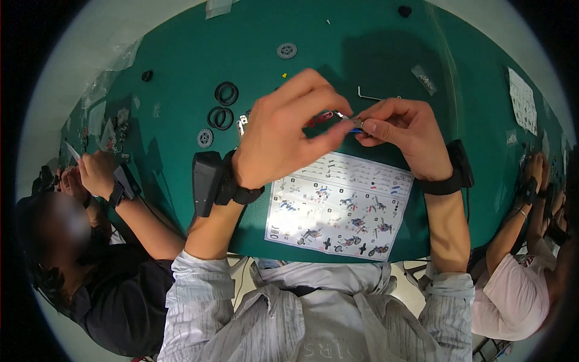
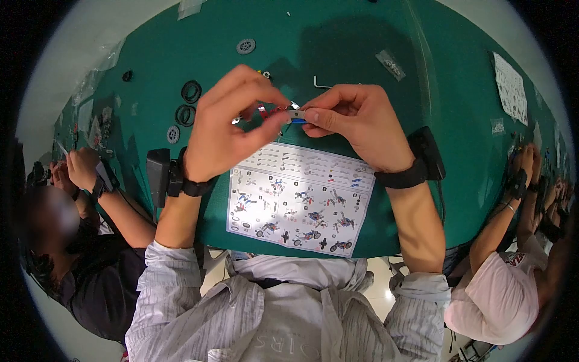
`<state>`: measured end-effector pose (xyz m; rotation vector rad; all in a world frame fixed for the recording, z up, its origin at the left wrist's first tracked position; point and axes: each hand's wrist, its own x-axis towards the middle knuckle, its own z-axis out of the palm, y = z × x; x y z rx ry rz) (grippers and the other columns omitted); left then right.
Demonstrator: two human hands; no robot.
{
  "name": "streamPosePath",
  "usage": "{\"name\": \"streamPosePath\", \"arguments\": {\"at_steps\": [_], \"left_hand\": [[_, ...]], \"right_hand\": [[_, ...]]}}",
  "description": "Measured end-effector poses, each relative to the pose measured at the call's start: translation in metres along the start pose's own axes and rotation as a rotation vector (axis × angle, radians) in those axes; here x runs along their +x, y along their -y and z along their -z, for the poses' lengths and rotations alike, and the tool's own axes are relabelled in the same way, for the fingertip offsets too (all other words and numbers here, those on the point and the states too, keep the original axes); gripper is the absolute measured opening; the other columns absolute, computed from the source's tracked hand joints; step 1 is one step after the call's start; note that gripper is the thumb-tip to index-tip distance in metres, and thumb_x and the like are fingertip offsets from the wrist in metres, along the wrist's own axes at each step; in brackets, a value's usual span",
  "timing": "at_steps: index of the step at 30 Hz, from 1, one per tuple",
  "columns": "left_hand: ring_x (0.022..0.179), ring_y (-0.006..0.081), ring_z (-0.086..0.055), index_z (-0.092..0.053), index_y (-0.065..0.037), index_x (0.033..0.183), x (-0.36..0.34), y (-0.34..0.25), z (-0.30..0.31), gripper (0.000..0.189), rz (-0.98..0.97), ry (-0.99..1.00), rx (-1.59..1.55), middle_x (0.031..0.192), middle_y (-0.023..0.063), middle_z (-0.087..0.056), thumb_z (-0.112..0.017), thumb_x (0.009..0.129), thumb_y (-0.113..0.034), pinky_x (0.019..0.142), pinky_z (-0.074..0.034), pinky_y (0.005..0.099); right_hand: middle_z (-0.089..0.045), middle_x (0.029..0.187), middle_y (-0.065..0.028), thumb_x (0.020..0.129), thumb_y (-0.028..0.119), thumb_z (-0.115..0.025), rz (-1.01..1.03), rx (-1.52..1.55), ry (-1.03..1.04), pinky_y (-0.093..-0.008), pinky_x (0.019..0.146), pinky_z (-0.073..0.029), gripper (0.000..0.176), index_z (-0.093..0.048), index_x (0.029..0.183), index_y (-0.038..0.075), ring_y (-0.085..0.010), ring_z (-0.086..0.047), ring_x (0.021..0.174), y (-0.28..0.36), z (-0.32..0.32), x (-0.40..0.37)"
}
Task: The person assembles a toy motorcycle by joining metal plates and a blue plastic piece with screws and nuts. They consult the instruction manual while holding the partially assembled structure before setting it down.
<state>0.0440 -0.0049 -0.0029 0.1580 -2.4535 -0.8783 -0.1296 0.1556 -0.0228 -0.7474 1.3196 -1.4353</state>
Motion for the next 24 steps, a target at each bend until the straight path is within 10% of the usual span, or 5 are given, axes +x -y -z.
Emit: {"name": "streamPosePath", "arguments": {"at_steps": [24], "left_hand": [[0.068,0.0199,-0.070,-0.073,-0.005,0.096,-0.005,0.009,-0.019,0.025,-0.097,-0.026,0.079,0.093,0.0072,-0.072,-0.081,0.074,-0.001,0.057,-0.055,0.0280]], "right_hand": [[-0.073,0.101,-0.0180,0.092,0.002,-0.070,-0.060,0.102,-0.034,-0.0277,0.085,-0.061,0.022,-0.070,0.109,-0.011,-0.0208,-0.073,0.092,-0.008,0.000,0.003]]}}
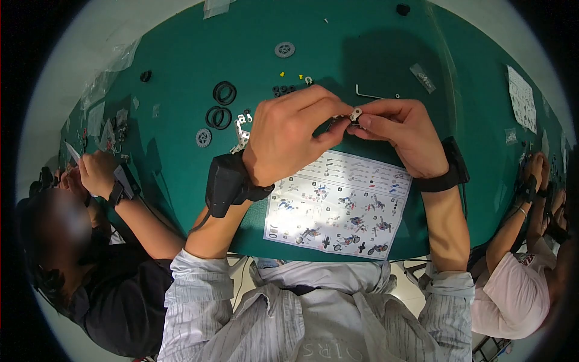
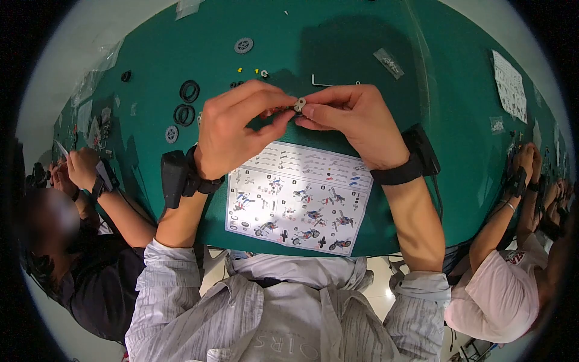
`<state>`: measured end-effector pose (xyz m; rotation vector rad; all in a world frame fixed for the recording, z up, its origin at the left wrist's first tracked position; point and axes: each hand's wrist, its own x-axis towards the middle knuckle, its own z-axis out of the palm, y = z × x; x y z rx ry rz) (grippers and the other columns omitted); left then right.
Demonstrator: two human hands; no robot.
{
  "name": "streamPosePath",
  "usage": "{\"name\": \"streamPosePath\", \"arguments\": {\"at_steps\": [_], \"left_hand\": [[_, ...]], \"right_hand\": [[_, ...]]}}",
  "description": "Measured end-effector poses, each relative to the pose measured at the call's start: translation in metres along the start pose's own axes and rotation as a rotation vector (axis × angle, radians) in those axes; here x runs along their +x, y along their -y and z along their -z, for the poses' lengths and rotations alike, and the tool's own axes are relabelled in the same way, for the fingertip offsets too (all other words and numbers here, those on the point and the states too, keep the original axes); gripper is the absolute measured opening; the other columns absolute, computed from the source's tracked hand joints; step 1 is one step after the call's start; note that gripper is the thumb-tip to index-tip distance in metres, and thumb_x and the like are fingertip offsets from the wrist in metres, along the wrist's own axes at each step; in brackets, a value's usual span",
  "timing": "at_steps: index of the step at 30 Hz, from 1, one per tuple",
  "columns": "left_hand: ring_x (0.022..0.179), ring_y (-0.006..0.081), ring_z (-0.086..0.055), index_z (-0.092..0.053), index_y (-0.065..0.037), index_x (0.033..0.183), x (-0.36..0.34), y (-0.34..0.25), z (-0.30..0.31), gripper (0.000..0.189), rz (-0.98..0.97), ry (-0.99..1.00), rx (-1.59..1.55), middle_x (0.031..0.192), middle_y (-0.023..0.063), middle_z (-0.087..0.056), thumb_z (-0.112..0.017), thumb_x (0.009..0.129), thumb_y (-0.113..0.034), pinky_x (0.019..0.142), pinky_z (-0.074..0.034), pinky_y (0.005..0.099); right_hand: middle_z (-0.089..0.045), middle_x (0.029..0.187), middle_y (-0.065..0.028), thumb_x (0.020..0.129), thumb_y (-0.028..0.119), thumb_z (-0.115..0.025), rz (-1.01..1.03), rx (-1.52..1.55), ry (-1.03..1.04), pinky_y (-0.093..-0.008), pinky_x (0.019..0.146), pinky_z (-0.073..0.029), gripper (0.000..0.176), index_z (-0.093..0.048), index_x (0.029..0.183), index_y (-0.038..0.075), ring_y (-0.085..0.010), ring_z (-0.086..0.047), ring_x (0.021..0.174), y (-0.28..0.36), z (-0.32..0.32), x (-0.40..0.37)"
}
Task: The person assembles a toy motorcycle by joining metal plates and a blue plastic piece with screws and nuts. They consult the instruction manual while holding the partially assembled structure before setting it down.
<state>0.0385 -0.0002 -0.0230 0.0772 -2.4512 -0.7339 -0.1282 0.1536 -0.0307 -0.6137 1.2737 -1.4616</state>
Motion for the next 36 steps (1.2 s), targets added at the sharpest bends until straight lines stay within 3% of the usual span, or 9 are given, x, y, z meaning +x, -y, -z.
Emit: {"name": "streamPosePath", "arguments": {"at_steps": [6,15,24,36], "left_hand": [[0.069,0.0181,-0.072,-0.073,-0.004,0.097,-0.001,0.000,-0.004,0.023,-0.067,-0.059,0.105,0.091,0.0082,-0.074,-0.079,0.075,0.002,0.059,-0.057,0.0269],[0.074,0.0124,-0.071,-0.076,-0.003,0.106,-0.003,-0.006,-0.006,0.023,0.207,-0.051,-0.127,0.090,0.0081,-0.075,-0.076,0.083,-0.001,0.062,-0.058,0.0240],[0.072,0.0080,-0.070,-0.076,-0.003,0.105,-0.003,-0.007,-0.009,0.020,0.379,-0.072,-0.341,0.083,0.0055,-0.076,-0.073,0.086,0.000,0.061,-0.052,0.0211],[0.080,0.0108,-0.073,-0.070,0.000,0.105,-0.002,-0.010,-0.011,0.018,0.396,-0.094,-0.437,0.088,0.0069,-0.077,-0.071,0.087,0.002,0.068,-0.053,0.0226]], "right_hand": [[-0.072,0.104,-0.0196,0.094,0.004,-0.068,-0.006,0.062,-0.018,-0.0291,0.086,-0.061,0.022,-0.069,0.109,-0.012,-0.0232,-0.074,0.093,0.003,-0.001,0.000],[-0.071,0.112,-0.0209,0.095,0.003,-0.065,-0.016,0.192,0.049,-0.0309,0.090,-0.061,0.025,-0.067,0.115,-0.012,-0.0251,-0.073,0.099,0.005,0.003,-0.001],[-0.070,0.113,-0.0187,0.092,0.000,-0.068,0.041,0.157,0.024,-0.0314,0.093,-0.060,0.027,-0.066,0.117,-0.009,-0.0232,-0.072,0.100,0.007,-0.005,-0.007],[-0.071,0.111,-0.0169,0.087,0.000,-0.075,0.079,0.122,0.010,-0.0306,0.091,-0.059,0.033,-0.066,0.117,-0.008,-0.0202,-0.072,0.099,0.008,-0.006,-0.009]]}}
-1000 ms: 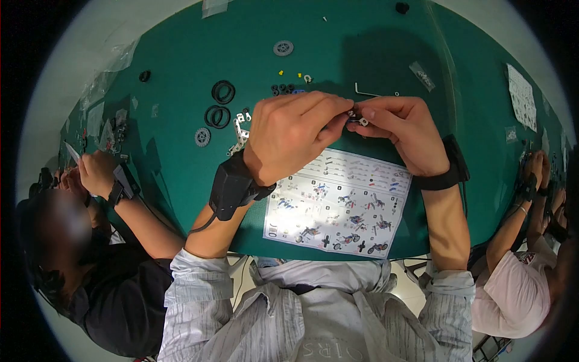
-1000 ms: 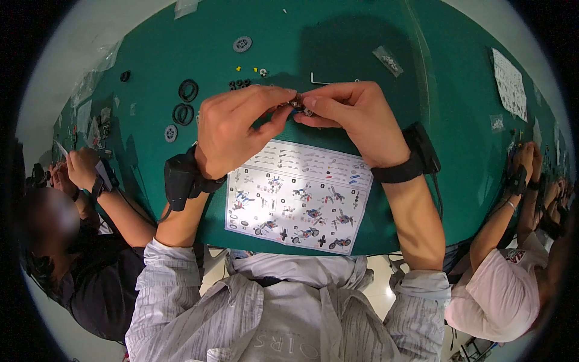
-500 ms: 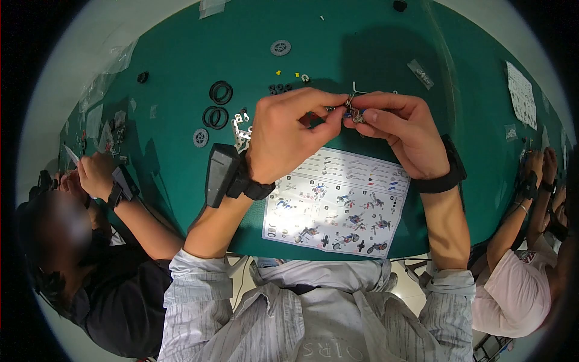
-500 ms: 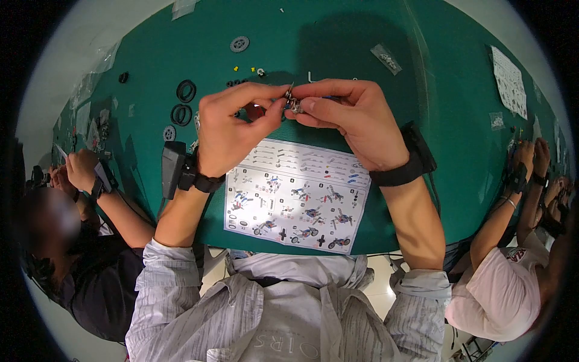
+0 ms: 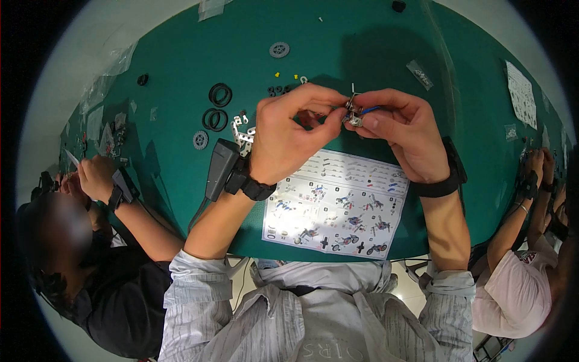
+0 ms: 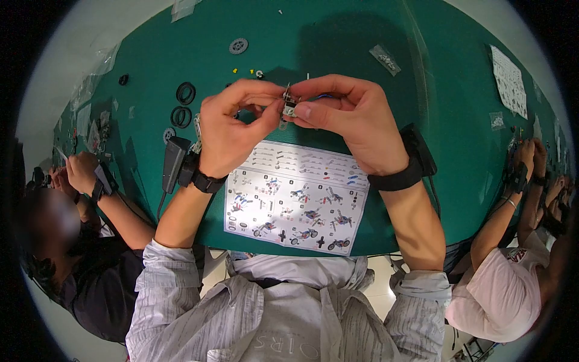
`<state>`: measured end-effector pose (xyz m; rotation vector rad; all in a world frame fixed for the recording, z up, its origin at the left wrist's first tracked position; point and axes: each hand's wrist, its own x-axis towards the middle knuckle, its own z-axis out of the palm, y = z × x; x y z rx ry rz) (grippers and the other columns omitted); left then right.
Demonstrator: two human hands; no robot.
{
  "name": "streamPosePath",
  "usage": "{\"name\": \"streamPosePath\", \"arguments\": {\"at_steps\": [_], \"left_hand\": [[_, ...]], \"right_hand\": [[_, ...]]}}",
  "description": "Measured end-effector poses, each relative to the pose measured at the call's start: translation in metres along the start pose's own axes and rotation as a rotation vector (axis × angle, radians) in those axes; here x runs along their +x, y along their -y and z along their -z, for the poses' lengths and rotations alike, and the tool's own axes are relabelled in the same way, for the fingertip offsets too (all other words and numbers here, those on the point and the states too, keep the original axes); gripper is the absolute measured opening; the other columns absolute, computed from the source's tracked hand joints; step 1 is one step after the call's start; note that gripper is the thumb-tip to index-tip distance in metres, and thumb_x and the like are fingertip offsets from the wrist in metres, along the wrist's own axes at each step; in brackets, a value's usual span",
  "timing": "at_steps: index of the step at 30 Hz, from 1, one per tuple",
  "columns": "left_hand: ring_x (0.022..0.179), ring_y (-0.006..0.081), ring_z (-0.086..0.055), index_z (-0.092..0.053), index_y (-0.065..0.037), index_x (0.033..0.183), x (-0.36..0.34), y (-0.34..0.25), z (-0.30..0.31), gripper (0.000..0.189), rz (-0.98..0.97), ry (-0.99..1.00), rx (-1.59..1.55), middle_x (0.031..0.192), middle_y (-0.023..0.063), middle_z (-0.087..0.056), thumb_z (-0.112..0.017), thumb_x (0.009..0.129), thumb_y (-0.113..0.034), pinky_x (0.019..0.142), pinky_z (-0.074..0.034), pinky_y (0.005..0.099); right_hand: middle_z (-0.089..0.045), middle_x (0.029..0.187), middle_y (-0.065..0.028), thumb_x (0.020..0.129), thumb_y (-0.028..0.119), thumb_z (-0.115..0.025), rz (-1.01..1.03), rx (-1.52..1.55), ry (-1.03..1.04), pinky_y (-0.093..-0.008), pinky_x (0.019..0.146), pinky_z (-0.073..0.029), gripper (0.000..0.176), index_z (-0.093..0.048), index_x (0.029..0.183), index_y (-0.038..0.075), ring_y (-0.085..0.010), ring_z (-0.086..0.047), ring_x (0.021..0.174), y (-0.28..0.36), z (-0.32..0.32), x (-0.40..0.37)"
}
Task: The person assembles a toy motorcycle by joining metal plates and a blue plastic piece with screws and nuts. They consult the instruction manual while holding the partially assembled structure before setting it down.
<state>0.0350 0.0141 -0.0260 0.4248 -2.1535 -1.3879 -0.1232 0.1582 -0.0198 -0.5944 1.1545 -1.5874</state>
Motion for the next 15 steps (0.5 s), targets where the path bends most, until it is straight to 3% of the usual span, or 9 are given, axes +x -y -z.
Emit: {"name": "streamPosePath", "arguments": {"at_steps": [3,6,15], "left_hand": [[0.074,0.0106,-0.073,-0.072,-0.004,0.099,0.0009,0.0062,-0.0027,0.016,-0.036,-0.048,-0.044,0.085,0.0046,-0.077,-0.074,0.083,-0.001,0.061,-0.054,0.0218],[0.084,0.0101,-0.071,-0.070,0.000,0.103,0.0000,0.0027,-0.0002,0.017,0.002,0.014,-0.038,0.094,0.0077,-0.076,-0.071,0.087,0.001,0.068,-0.053,0.0225],[0.081,0.0104,-0.069,-0.071,0.001,0.108,-0.0010,0.0043,-0.0006,0.021,-0.100,0.014,-0.002,0.102,0.0090,-0.075,-0.067,0.087,0.004,0.070,-0.054,0.0233]], "right_hand": [[-0.071,0.111,-0.0170,0.086,0.000,-0.075,0.005,-0.009,0.001,-0.0302,0.090,-0.059,0.033,-0.066,0.117,-0.008,-0.0195,-0.072,0.098,0.0008,-0.0010,-0.0003],[-0.072,0.110,-0.0166,0.086,-0.001,-0.075,0.009,-0.028,0.000,-0.0300,0.090,-0.059,0.033,-0.066,0.117,-0.007,-0.0192,-0.072,0.097,0.0023,-0.0016,-0.0011],[-0.074,0.104,-0.0151,0.087,0.002,-0.076,0.075,-0.095,-0.041,-0.0265,0.084,-0.058,0.031,-0.068,0.116,-0.006,-0.0173,-0.072,0.095,-0.0020,0.0000,-0.0010]]}}
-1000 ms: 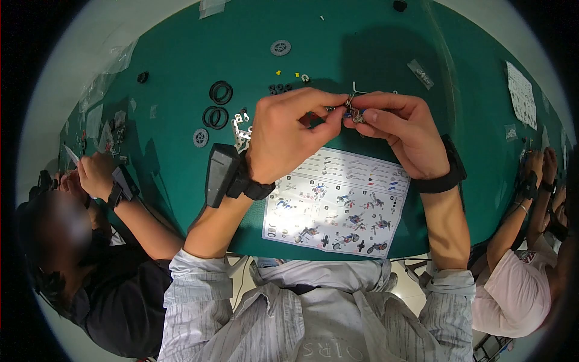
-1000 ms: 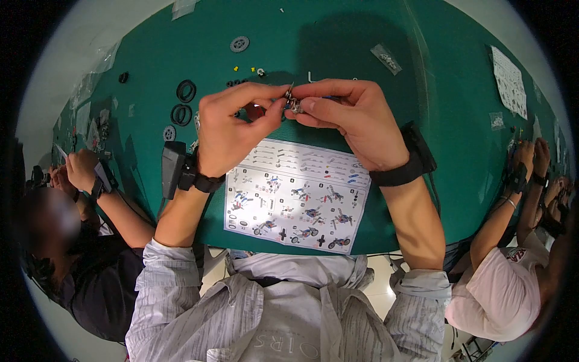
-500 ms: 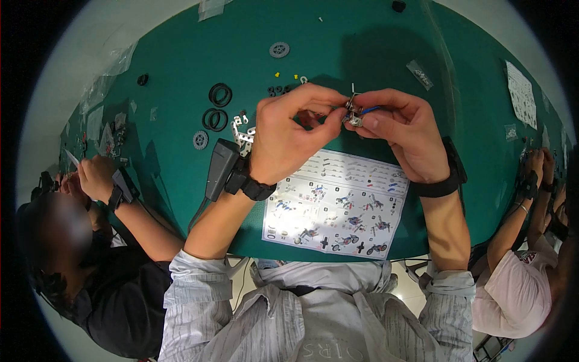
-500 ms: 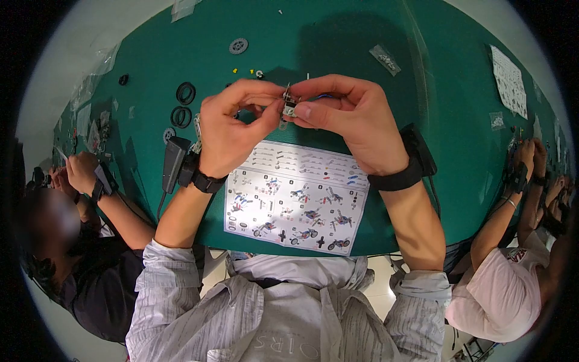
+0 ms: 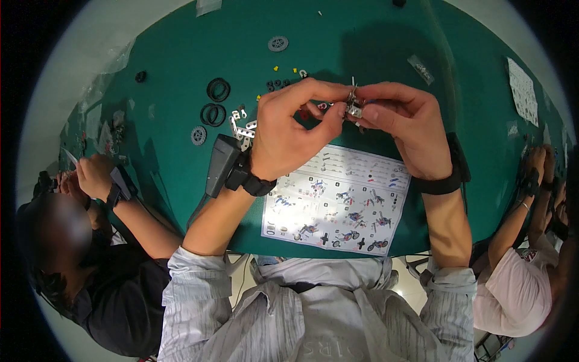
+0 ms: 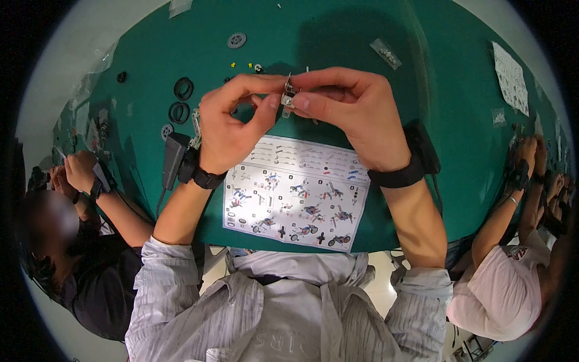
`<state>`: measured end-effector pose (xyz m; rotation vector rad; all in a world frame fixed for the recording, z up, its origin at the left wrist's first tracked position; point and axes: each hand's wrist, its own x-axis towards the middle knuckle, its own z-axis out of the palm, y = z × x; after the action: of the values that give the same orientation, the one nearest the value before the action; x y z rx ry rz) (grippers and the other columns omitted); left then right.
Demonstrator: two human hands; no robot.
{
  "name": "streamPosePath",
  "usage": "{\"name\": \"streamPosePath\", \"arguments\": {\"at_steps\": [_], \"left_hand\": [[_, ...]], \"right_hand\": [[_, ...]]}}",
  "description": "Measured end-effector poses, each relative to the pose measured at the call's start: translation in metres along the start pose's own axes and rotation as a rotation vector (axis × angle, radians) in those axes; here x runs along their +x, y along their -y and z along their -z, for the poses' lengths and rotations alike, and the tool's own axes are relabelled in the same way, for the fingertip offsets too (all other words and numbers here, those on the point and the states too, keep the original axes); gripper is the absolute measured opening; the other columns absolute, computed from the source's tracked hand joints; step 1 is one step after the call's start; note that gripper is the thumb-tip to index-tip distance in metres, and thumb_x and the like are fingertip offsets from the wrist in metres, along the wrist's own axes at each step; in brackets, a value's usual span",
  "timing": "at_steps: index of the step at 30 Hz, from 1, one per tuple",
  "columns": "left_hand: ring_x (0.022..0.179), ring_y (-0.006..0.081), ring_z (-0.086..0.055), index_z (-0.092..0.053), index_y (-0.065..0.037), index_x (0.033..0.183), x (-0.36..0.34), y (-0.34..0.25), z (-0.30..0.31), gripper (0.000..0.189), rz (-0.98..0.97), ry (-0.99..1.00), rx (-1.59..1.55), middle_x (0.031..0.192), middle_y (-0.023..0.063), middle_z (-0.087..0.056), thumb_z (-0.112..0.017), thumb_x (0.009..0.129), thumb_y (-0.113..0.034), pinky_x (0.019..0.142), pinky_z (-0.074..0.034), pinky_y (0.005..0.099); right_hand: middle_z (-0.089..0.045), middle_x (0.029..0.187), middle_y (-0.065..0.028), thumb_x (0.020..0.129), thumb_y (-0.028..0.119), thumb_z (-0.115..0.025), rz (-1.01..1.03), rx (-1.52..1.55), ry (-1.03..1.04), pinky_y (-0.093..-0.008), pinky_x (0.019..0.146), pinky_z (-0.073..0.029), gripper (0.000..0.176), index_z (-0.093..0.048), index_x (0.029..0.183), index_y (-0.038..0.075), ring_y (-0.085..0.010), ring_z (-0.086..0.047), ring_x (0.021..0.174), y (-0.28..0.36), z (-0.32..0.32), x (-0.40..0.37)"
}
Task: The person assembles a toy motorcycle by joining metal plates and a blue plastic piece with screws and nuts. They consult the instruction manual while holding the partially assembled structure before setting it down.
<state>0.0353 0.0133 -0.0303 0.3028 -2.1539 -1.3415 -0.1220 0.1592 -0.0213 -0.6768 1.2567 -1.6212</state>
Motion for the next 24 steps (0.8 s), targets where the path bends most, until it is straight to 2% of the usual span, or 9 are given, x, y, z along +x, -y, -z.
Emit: {"name": "streamPosePath", "arguments": {"at_steps": [6,9,15,21,24], "left_hand": [[0.090,0.0132,-0.069,-0.066,0.000,0.122,0.001,0.001,-0.001,0.041,-0.110,0.032,0.000,0.111,0.0111,-0.073,-0.074,0.081,0.001,0.072,-0.055,0.0251],[0.093,0.0143,-0.069,-0.065,0.000,0.122,0.001,-0.002,-0.001,0.047,-0.167,0.027,0.065,0.113,0.0110,-0.072,-0.078,0.078,-0.001,0.074,-0.055,0.0262],[0.087,0.0114,-0.068,-0.067,0.000,0.113,-0.005,-0.002,-0.003,0.040,0.000,-0.041,0.110,0.099,0.0069,-0.072,-0.083,0.077,-0.004,0.075,-0.054,0.0248],[0.082,0.0087,-0.067,-0.067,0.002,0.108,-0.005,0.001,-0.007,0.026,0.106,-0.049,-0.052,0.091,0.0045,-0.071,-0.078,0.085,-0.002,0.074,-0.053,0.0231],[0.077,0.0070,-0.069,-0.071,-0.003,0.099,-0.005,0.005,-0.010,0.025,0.147,-0.102,-0.156,0.088,0.0048,-0.075,-0.083,0.080,-0.013,0.066,-0.053,0.0224]], "right_hand": [[-0.074,0.102,-0.0140,0.090,0.005,-0.075,0.061,0.018,-0.072,-0.0250,0.080,-0.058,0.028,-0.070,0.115,-0.006,-0.0160,-0.072,0.091,0.001,-0.006,0.000],[-0.074,0.102,-0.0141,0.091,0.005,-0.074,0.064,0.044,-0.085,-0.0248,0.080,-0.058,0.027,-0.070,0.116,-0.006,-0.0159,-0.072,0.091,-0.002,-0.007,-0.001],[-0.074,0.104,-0.0150,0.092,0.003,-0.072,0.066,0.033,-0.061,-0.0256,0.082,-0.059,0.025,-0.070,0.115,-0.006,-0.0166,-0.072,0.092,-0.006,-0.011,-0.002],[-0.073,0.106,-0.0159,0.093,0.002,-0.069,0.042,0.021,-0.050,-0.0279,0.084,-0.062,0.022,-0.070,0.113,-0.007,-0.0185,-0.072,0.093,-0.005,-0.010,-0.002],[-0.073,0.104,-0.0158,0.092,0.001,-0.070,0.062,-0.005,-0.057,-0.0275,0.081,-0.062,0.020,-0.071,0.111,-0.007,-0.0185,-0.073,0.091,-0.005,-0.011,-0.002]]}}
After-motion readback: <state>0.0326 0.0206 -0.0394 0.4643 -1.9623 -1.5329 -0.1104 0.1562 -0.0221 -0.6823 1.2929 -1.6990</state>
